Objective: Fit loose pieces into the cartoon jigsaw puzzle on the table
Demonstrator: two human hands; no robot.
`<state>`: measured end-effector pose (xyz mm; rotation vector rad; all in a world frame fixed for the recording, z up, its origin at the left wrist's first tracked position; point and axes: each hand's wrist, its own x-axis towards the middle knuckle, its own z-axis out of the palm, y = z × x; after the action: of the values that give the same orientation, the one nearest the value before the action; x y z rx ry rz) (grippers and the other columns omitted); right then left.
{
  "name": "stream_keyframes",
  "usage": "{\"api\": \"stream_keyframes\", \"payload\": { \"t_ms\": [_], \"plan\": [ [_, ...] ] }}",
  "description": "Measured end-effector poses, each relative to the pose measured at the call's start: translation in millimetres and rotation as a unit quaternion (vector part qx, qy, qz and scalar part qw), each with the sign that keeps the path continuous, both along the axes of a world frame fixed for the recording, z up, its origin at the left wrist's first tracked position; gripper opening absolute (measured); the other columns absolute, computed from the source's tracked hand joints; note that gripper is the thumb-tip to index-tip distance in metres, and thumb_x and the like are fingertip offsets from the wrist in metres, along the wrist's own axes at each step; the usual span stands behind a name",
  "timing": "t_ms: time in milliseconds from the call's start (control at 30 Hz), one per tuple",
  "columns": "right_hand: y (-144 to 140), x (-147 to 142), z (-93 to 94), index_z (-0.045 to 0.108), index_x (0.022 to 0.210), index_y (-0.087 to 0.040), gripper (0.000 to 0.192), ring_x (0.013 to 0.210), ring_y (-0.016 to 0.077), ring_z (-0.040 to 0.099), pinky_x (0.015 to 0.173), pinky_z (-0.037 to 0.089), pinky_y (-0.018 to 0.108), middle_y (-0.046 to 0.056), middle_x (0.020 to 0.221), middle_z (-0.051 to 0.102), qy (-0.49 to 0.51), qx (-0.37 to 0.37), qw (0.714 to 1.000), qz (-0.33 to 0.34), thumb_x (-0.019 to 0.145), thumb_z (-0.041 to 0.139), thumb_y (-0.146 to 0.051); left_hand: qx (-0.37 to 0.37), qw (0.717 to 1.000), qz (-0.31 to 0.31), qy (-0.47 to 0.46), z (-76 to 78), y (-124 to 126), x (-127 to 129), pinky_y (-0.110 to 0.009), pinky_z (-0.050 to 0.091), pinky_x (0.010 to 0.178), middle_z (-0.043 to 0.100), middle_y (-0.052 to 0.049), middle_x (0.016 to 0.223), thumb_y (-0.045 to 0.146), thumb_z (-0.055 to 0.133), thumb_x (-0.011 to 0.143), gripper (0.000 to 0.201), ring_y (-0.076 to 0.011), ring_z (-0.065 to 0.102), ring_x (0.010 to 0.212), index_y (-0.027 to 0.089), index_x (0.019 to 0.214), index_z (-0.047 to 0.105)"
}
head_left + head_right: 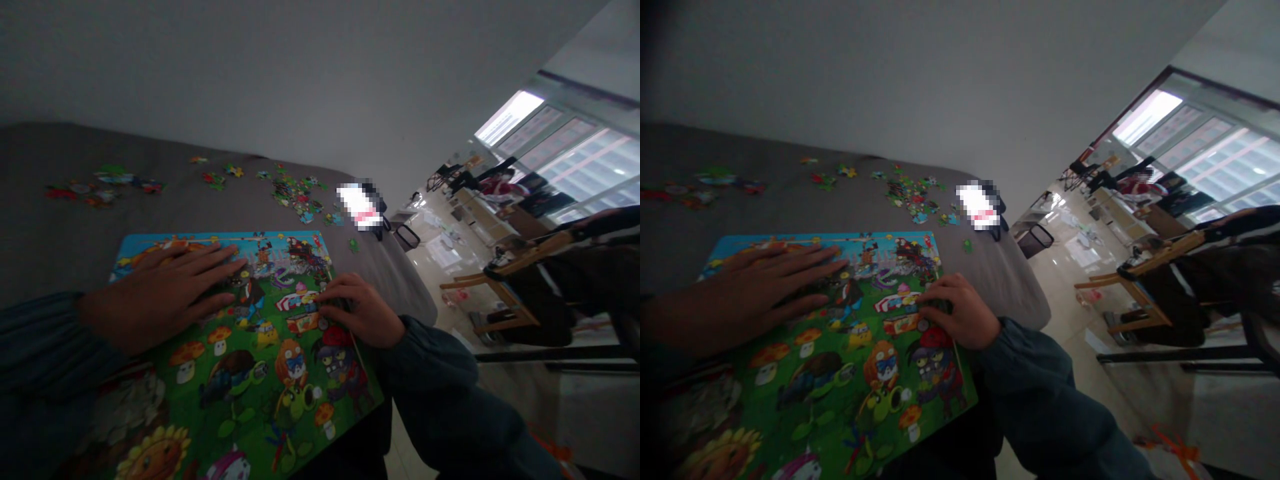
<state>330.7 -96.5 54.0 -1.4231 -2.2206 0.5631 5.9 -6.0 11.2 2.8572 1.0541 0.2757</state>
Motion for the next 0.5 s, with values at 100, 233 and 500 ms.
{"api": "stream_keyframes", "payload": {
  "t_ms": [100,233,500],
  "plan": [
    [1.7,-0.7,-0.6,0.068,0.109,-0.027,0.030,0.109,0.0215,0.051,0.098,0.044,0.044,0.005,0.113,0.061,-0.029,0.006,0.999,-0.018,0.080,0.074,-0.026,0.008,1.000,-0.003,-0.002,-1.0,0.6,-0.5,-0.046,0.018,0.112,0.043,-0.005,0.150,0.064,0.011,0.096,0.068,-0.0268,0.037,0.138,0.028,0.142,0.046],
    [6.0,2.0,1.7,0.065,0.115,-0.028,0.042,0.118,0.0241,0.047,0.105,0.039,0.049,0.006,0.123,0.054,-0.047,-0.027,0.998,-0.039,0.076,0.078,-0.028,-0.004,1.000,0.005,0.016,0.6,0.6,-0.6,-0.046,0.016,0.112,0.041,-0.005,0.151,0.062,0.018,0.096,0.063,-0.0273,0.037,0.138,0.029,0.142,0.045],
    [16.8,5.4,4.6,0.057,0.125,-0.028,0.053,0.123,0.0273,0.044,0.105,0.036,0.053,0.009,0.129,0.048,-0.073,-0.063,0.995,0.005,0.076,0.077,-0.032,-0.011,1.000,0.008,0.026,2.3,0.3,-1.5,-0.053,0.025,0.111,0.037,-0.004,0.153,0.056,0.028,0.097,0.055,-0.0303,0.037,0.139,0.032,0.145,0.041]
  ]
}}
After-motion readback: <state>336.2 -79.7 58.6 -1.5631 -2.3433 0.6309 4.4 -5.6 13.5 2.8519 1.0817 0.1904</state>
